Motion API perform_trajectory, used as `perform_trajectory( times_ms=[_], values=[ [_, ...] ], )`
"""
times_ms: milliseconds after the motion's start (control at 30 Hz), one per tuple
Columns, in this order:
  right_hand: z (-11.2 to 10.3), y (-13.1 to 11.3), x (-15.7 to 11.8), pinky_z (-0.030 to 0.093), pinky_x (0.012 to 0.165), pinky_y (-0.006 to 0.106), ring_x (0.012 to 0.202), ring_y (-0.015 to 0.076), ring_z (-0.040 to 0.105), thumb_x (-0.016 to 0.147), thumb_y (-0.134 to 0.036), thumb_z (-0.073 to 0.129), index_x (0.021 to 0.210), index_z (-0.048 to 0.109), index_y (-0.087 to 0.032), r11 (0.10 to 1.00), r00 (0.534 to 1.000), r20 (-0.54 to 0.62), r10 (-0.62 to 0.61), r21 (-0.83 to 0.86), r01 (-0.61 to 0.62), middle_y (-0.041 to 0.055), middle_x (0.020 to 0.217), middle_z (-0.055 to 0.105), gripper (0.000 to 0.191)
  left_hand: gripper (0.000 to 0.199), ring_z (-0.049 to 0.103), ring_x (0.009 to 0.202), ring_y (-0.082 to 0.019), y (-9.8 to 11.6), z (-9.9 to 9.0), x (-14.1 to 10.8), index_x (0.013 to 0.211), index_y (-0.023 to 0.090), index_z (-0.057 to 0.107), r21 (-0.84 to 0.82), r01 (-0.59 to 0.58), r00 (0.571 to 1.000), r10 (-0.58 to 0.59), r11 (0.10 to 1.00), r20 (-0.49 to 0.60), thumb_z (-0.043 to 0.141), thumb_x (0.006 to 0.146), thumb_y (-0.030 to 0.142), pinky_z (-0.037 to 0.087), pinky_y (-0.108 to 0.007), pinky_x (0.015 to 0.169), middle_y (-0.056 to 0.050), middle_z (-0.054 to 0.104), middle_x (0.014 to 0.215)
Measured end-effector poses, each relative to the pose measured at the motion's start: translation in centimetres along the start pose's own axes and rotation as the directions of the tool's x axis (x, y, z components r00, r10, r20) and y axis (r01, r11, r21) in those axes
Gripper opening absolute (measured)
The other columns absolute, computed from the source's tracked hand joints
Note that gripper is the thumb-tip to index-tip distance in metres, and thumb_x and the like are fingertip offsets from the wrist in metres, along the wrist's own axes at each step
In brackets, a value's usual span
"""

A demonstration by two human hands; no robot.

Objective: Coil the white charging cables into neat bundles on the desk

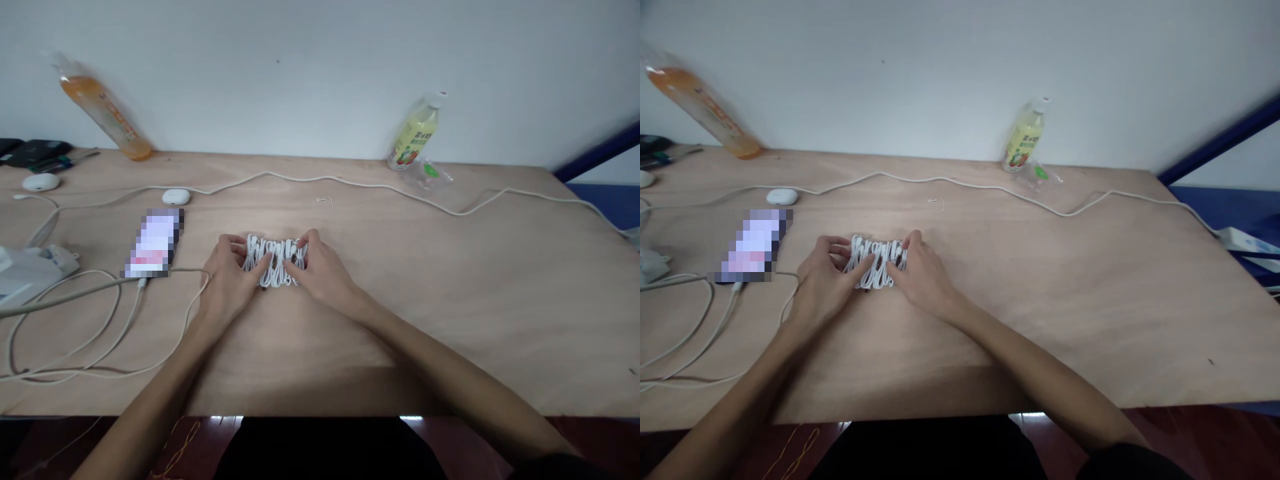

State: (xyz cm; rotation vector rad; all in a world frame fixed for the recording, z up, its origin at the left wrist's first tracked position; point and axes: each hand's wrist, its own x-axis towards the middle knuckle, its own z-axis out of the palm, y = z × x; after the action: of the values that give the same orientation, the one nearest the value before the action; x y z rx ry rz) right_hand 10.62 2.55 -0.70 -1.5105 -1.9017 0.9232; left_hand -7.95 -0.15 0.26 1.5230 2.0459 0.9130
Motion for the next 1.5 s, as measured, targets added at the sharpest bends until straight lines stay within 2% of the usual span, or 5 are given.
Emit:
perform_trajectory(
  times_ms=[500,833,1133,1267,1500],
  values=[
    [0.9,-0.6,1.5,0.045,0.079,0.035,0.081,0.0218,0.06,0.096,-0.011,0.051,0.108,0.044,-0.025,0.994,0.995,0.082,-0.049,0.105,0.04,-0.0004,0.087,0.059,0.019,0.059,0.075,0.109,-0.035,-0.4,-0.5,1.7,0.129,0.02,0.057,0.14,-0.017,1.0,0.019,0.99,-0.011,0.079,0.081,0.047,0.06,-0.056,0.101,-0.015,0.074,0.125],
    [-0.6,0.6,1.3,0.043,0.078,0.033,0.074,0.0209,0.059,0.087,-0.005,0.051,0.111,0.055,-0.025,0.984,0.985,0.112,-0.133,0.137,0.117,-0.0041,0.078,0.059,0.032,0.068,0.069,0.127,-0.044,-0.1,-1.3,0.1,0.15,0.007,0.051,0.388,-0.204,0.979,0.197,0.899,0.059,0.061,0.1,0.052,0.057,-0.062,0.106,-0.028,0.069,0.135],
    [-2.0,2.6,0.4,0.049,0.08,0.035,0.073,0.0207,0.062,0.088,-0.009,0.052,0.147,0.053,-0.021,0.975,0.986,0.079,-0.149,0.181,0.133,-0.0031,0.081,0.067,0.06,0.045,0.06,0.143,-0.046,5.6,2.3,-5.0,0.146,0.012,0.062,0.554,-0.501,0.842,0.521,0.665,0.137,0.046,0.111,0.035,0.053,-0.062,0.114,-0.026,0.068,0.147],
    [-2.7,2.6,0.2,0.049,0.08,0.034,0.074,0.0209,0.062,0.087,-0.009,0.054,0.143,0.058,-0.023,0.984,0.99,0.113,-0.086,0.165,0.067,-0.0041,0.077,0.064,0.057,0.038,0.066,0.129,-0.045,5.6,2.5,-3.9,0.132,0.016,0.069,0.563,-0.427,0.89,0.44,0.708,0.122,0.043,0.11,0.033,0.055,-0.062,0.108,-0.022,0.074,0.127],
    [-2.6,1.6,0.5,0.044,0.076,0.03,0.072,0.0193,0.059,0.092,-0.011,0.056,0.138,0.064,-0.021,0.997,0.99,0.135,-0.041,0.068,0.032,-0.0046,0.075,0.064,0.047,0.044,0.07,0.118,-0.047,2.5,-0.7,1.5,0.131,0.014,0.061,0.447,-0.07,0.989,0.12,0.892,-0.084,0.055,0.1,0.045,0.058,-0.06,0.098,-0.027,0.07,0.125]
  ],
)
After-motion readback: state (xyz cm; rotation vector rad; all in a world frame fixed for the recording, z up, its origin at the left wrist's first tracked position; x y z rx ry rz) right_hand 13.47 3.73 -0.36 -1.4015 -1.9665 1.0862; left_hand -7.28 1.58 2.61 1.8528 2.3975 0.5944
